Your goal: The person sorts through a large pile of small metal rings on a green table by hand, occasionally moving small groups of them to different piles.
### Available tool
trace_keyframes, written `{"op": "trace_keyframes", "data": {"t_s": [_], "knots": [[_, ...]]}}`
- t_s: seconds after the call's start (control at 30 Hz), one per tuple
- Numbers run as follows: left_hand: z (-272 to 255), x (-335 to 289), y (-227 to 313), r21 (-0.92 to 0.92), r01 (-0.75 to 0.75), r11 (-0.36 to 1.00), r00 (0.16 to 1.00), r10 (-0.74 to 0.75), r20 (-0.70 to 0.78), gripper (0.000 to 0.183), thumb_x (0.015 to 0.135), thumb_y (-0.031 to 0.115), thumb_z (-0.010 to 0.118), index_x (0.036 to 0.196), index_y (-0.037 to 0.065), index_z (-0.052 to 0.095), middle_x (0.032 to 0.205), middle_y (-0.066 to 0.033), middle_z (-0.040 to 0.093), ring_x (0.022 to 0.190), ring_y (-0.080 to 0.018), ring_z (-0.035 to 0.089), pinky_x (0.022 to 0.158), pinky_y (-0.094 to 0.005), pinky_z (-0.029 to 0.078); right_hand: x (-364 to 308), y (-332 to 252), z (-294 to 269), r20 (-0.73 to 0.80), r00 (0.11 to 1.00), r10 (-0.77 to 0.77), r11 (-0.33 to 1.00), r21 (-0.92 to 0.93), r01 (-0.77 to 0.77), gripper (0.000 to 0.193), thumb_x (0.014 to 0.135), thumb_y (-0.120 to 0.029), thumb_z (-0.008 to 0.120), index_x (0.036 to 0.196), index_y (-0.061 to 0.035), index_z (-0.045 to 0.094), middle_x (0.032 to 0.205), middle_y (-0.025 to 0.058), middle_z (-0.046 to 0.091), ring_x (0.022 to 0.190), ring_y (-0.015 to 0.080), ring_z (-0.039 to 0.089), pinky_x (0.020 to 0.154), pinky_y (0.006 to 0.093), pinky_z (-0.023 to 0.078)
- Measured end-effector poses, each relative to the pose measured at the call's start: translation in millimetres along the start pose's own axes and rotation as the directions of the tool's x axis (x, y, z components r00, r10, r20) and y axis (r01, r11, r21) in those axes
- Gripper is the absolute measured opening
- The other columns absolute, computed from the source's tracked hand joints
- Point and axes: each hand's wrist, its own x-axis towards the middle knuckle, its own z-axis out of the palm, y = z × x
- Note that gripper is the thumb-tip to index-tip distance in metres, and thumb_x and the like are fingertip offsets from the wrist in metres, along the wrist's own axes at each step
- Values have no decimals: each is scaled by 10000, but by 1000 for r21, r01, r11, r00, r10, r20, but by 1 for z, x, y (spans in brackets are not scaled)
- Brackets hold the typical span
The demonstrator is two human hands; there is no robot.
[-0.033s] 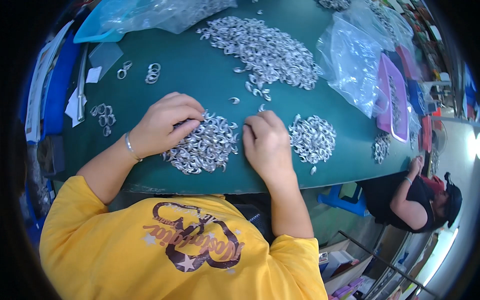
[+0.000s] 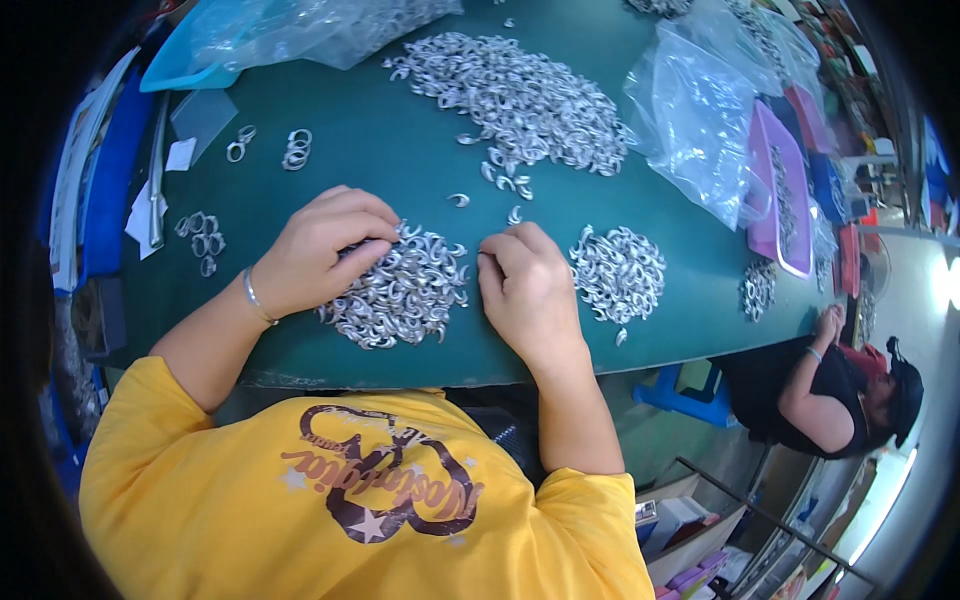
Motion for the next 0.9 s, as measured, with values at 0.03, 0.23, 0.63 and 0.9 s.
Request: {"op": "trace_keyframes", "data": {"t_s": [0.03, 0.23, 0.63, 0.9], "knots": [[-3, -4, 0, 8, 25, 1000, 1000, -25, 8, 65, 865, 44, 707, 924, 16, 708, 1012, -105, 695, 915, -271, 646, 823, -359, 508, -2, -2, -2, 21, 999, 31, 998, 56, -32, 52, 814, 2, 691, 865, 8, 690, 886, 175, 664, 798, 371, 660, 740, 423, 545], [0, -1, 0, -18, 6, 1000, 1000, -6, -3, 63, 867, 38, 707, 927, 20, 704, 1006, -101, 692, 905, -263, 639, 816, -357, 503, -15, 29, -65, -251, 955, 155, 940, -262, -221, 65, 804, 12, 697, 865, 18, 717, 872, 162, 670, 747, 336, 655, 686, 409, 534], [1, -2, -2, 0, -23, 1000, 999, 23, -34, 68, 859, 37, 716, 924, 21, 707, 998, -103, 694, 892, -264, 644, 808, -355, 506, 14, 19, -3, -85, 996, 15, 998, -66, -21, 85, 835, -13, 707, 919, -2, 719, 901, 156, 673, 825, 348, 647, 761, 421, 532], [0, -3, -1, 1, -9, 1000, 1000, 9, -29, 78, 854, 40, 718, 930, 24, 708, 1010, -108, 692, 911, -271, 648, 824, -364, 511, 12, 12, 2, -97, 989, -114, 993, -44, 111, 86, 769, 36, 713, 818, -8, 658, 877, 126, 675, 780, 292, 665, 680, 362, 533]]}}
